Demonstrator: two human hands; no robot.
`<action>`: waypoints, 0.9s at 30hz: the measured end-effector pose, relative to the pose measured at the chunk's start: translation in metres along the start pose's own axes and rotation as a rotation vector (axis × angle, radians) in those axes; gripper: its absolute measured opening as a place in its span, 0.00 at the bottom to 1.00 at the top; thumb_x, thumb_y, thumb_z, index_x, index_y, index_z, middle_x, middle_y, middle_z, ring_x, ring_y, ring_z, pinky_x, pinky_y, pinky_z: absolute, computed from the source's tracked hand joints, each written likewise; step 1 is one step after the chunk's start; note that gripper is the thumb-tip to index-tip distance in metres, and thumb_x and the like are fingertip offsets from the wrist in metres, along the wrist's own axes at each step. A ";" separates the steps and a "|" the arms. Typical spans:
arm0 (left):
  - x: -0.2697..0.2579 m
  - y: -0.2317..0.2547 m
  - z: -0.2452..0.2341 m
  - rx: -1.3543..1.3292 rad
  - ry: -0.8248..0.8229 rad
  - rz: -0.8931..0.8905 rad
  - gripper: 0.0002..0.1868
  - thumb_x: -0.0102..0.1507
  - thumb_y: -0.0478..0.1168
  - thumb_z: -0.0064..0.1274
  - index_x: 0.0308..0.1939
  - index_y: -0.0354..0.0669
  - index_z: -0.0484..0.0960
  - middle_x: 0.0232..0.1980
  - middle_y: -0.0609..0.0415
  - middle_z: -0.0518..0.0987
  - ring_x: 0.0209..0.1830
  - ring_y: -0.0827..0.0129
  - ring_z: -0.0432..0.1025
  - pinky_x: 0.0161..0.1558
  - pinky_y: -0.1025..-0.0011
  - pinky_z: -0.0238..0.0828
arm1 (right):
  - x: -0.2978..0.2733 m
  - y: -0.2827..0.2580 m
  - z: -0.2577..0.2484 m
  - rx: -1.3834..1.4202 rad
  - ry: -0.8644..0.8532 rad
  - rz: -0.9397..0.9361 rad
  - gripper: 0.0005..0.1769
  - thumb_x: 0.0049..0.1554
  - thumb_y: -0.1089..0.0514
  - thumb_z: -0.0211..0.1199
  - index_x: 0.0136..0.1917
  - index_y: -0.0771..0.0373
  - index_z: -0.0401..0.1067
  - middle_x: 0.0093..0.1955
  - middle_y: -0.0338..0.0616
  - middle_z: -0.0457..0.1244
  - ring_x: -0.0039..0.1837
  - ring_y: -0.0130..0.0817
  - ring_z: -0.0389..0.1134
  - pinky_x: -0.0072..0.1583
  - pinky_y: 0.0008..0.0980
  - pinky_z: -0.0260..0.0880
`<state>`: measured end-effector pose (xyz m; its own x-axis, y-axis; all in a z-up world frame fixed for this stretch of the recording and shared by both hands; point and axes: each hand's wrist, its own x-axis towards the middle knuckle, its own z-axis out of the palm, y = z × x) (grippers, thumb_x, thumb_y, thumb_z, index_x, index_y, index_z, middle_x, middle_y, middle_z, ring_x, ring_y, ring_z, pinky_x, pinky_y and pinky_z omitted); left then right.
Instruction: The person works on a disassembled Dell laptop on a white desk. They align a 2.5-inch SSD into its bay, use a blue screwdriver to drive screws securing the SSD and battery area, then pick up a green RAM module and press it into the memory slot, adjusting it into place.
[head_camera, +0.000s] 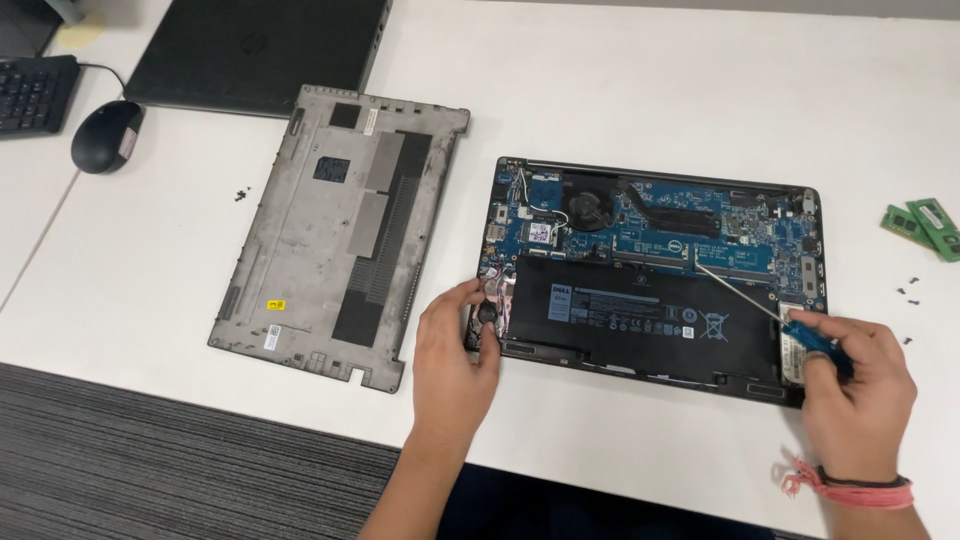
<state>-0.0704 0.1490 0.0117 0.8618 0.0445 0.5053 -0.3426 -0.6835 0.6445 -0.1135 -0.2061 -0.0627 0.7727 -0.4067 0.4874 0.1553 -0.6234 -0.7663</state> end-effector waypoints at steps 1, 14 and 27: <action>0.001 0.001 -0.001 0.001 0.001 0.003 0.23 0.60 0.30 0.54 0.60 0.37 0.74 0.57 0.49 0.79 0.65 0.55 0.69 0.63 0.58 0.68 | 0.000 0.001 0.000 0.002 0.002 -0.001 0.15 0.61 0.75 0.53 0.58 0.71 0.76 0.55 0.46 0.63 0.48 0.24 0.64 0.48 0.21 0.63; 0.005 -0.005 0.002 0.069 -0.008 -0.045 0.20 0.58 0.31 0.58 0.55 0.42 0.81 0.54 0.53 0.83 0.61 0.59 0.74 0.62 0.61 0.71 | 0.001 -0.008 -0.001 -0.004 -0.005 -0.020 0.17 0.58 0.75 0.54 0.58 0.69 0.77 0.56 0.47 0.64 0.50 0.26 0.64 0.52 0.21 0.64; 0.008 -0.004 0.002 -0.038 -0.045 0.008 0.24 0.63 0.38 0.56 0.63 0.40 0.74 0.71 0.43 0.70 0.71 0.49 0.67 0.65 0.54 0.67 | 0.006 -0.044 -0.002 -0.037 0.119 -0.070 0.20 0.57 0.75 0.56 0.61 0.68 0.75 0.53 0.48 0.62 0.52 0.32 0.64 0.56 0.28 0.65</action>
<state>-0.0614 0.1504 0.0121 0.8746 0.0057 0.4848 -0.3627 -0.6558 0.6621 -0.1165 -0.1829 -0.0252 0.6818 -0.4365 0.5871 0.1815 -0.6765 -0.7137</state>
